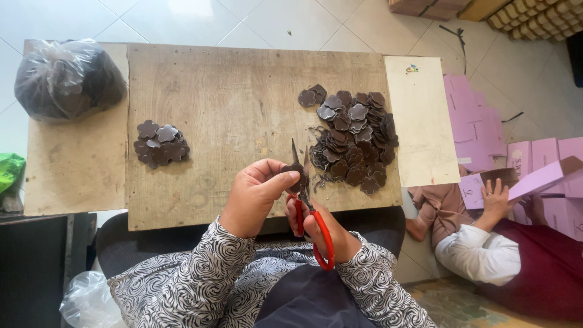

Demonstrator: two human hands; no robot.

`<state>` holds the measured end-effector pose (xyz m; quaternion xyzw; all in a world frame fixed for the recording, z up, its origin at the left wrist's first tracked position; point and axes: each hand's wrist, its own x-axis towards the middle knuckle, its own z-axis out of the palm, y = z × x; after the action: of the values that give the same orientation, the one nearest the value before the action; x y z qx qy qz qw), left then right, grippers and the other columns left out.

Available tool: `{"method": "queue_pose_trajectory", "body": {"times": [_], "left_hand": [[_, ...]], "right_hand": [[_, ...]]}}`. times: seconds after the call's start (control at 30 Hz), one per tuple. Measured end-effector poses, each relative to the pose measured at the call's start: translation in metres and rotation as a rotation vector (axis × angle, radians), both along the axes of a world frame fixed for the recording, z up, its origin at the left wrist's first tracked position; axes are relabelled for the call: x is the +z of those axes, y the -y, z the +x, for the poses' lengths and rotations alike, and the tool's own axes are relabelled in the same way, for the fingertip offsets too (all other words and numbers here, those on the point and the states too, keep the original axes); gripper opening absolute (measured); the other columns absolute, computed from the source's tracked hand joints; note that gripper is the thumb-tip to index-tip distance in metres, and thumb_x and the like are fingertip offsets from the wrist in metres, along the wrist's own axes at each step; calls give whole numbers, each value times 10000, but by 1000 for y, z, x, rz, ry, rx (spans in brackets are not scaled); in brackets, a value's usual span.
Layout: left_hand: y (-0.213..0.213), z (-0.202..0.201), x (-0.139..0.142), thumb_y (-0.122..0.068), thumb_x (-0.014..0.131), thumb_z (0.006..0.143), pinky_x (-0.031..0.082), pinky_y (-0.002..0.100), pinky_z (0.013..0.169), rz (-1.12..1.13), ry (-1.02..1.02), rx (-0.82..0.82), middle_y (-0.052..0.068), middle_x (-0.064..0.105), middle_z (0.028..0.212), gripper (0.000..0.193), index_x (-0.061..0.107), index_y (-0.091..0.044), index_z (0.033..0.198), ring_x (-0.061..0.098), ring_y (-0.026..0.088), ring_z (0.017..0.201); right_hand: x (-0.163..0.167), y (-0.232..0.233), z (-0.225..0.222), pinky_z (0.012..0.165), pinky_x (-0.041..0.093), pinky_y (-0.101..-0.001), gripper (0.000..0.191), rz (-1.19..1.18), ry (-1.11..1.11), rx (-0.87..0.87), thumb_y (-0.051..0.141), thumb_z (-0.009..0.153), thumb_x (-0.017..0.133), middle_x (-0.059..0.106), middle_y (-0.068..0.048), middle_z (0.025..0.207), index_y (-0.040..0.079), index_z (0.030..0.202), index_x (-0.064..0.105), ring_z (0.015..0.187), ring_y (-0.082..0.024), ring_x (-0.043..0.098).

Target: The person sits at a workbench and uses red-handled scissors to trim excess material from dark flower-shaped fabric pieces one at a time, placing each trimmed piece onto a growing pile on the board. Occasionally the person gathers the trimmed pieces together by hand.

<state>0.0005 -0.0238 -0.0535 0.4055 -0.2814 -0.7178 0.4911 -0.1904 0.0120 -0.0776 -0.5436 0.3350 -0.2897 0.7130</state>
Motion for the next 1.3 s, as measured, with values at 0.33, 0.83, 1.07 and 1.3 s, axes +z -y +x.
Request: {"method": "queue_pose_trajectory", "body": {"times": [0.33, 0.83, 1.07, 1.3], "left_hand": [[1, 0, 4, -76, 734, 910, 551, 270, 754, 16, -36, 67, 74, 747, 884, 118, 690, 6, 982, 685, 127, 806], [0, -1, 8, -131, 746, 904, 471, 224, 668, 10, 47, 78, 28, 759, 887, 101, 712, -52, 959, 651, 68, 787], [0, -3, 5, -161, 743, 921, 440, 212, 650, -16, 54, 96, -10, 738, 896, 104, 712, -76, 973, 575, 36, 743], [5, -2, 6, -173, 736, 921, 450, 211, 641, -35, 93, 94, -13, 732, 873, 117, 703, -77, 980, 590, 37, 737]], "right_hand": [[3, -7, 21, 629, 400, -244, 643, -9, 32, -163, 704, 978, 495, 451, 7, 875, 66, 1054, 488, 728, -89, 431], [16, -7, 19, 590, 391, -237, 644, 3, 5, -163, 699, 987, 485, 448, 10, 787, 56, 1009, 492, 666, -83, 424], [18, -7, 15, 593, 395, -238, 658, 3, -16, -145, 718, 977, 477, 441, 12, 789, 60, 1007, 490, 671, -83, 424], [17, -2, 15, 582, 389, -241, 642, -11, -14, -136, 710, 977, 476, 427, 14, 777, 68, 982, 476, 660, -84, 417]]}}
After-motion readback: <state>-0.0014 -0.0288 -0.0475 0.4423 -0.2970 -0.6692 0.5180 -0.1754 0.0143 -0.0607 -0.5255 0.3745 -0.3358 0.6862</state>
